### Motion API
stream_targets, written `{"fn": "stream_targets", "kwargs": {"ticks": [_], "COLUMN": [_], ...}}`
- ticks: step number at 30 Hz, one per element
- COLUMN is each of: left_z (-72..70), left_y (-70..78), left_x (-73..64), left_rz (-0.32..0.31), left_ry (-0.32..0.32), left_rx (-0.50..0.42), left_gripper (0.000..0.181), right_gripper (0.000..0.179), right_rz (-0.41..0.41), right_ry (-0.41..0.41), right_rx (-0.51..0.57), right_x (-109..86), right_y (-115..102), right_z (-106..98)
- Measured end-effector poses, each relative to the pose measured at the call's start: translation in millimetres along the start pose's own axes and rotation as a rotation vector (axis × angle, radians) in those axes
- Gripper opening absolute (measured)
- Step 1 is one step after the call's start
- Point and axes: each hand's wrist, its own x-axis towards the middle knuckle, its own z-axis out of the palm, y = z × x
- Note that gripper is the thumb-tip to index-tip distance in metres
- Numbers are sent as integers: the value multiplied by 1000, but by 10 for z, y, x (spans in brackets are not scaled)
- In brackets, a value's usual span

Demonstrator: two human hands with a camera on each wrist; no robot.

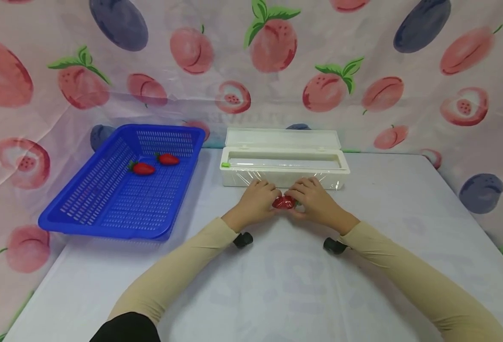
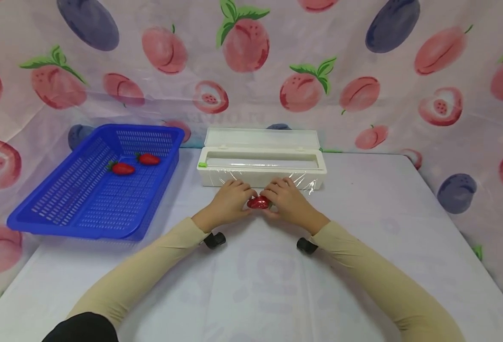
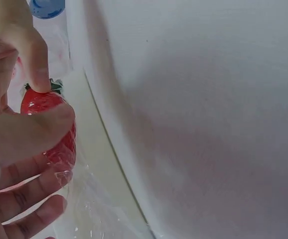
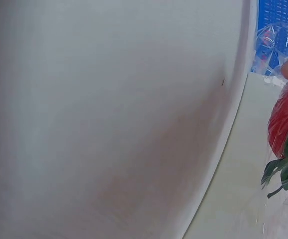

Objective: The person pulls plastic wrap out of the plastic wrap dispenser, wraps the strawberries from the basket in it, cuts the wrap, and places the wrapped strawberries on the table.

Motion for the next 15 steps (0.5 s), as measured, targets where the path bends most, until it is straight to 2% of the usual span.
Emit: {"fn": "stream_targets", "kwargs": {"ticks": [6, 15], "left_z": [33, 57], "left_y": [14, 39], "left_x": [36, 54], "left_rz": [-22, -30], "left_ry": [-7, -47], "left_rx": [-2, -15], "left_gripper": [27, 32], "right_gripper": [43, 42], "right_rz": [23, 140], "right_ry": [-24, -178], "right_rx": [37, 93], "right_x": [-21, -14], "right_y": [11, -24], "right_z": [22, -31]}}
